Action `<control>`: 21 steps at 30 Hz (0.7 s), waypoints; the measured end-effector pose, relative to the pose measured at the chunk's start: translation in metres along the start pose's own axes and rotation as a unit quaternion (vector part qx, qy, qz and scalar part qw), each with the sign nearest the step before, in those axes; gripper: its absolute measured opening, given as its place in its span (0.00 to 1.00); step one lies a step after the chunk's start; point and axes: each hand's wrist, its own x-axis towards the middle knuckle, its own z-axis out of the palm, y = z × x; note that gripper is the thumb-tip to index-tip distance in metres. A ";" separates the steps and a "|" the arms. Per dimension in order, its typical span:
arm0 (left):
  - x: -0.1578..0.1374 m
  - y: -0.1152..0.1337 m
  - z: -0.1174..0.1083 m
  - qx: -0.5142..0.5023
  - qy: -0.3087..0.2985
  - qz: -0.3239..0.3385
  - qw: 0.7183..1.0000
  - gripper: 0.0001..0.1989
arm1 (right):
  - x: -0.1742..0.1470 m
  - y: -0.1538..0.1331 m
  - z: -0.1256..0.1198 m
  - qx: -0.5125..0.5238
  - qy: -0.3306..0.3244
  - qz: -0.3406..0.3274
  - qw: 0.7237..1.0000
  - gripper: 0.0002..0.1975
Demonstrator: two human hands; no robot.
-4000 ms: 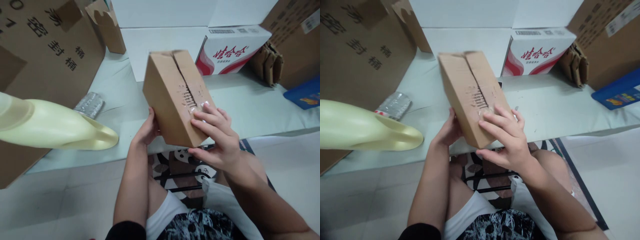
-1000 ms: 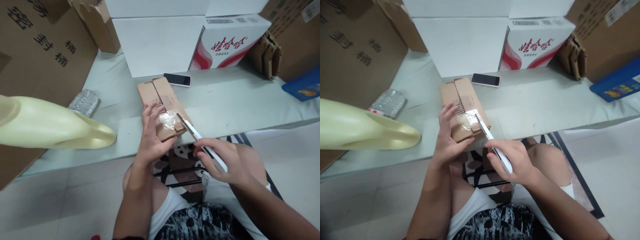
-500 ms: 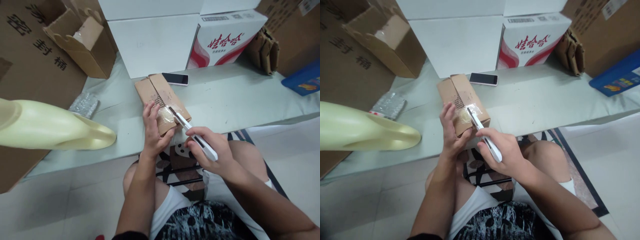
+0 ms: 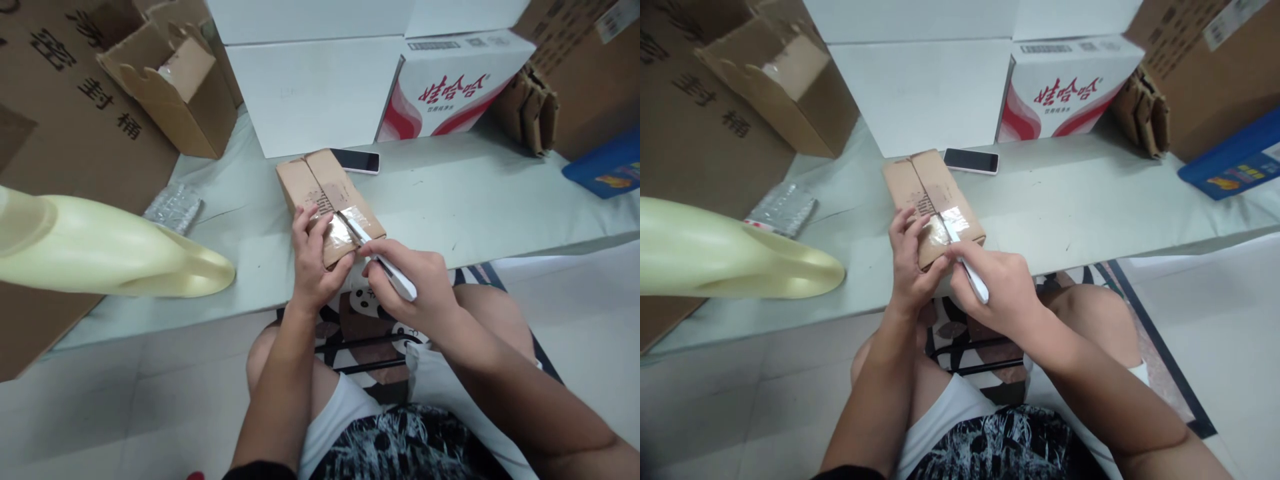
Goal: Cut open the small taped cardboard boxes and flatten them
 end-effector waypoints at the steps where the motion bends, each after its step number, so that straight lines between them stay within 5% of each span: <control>1: 0.000 0.000 0.000 -0.003 -0.003 -0.003 1.000 0.29 | 0.001 0.000 0.000 0.003 -0.010 0.005 1.000 0.07; 8: 0.000 0.001 0.000 0.000 0.005 0.001 1.000 0.30 | 0.002 -0.004 -0.016 0.117 -0.026 0.087 0.989 0.06; 15: -0.001 -0.001 -0.002 -0.005 -0.007 -0.002 1.000 0.31 | 0.013 0.015 -0.008 0.280 -0.059 0.270 0.919 0.06; 18: 0.000 -0.001 -0.003 -0.017 0.008 -0.003 1.000 0.32 | 0.002 0.017 -0.009 0.294 -0.056 0.241 0.923 0.06; 21: -0.001 -0.001 -0.005 -0.053 0.033 -0.018 0.998 0.32 | -0.021 0.020 -0.021 0.314 0.034 0.160 0.935 0.05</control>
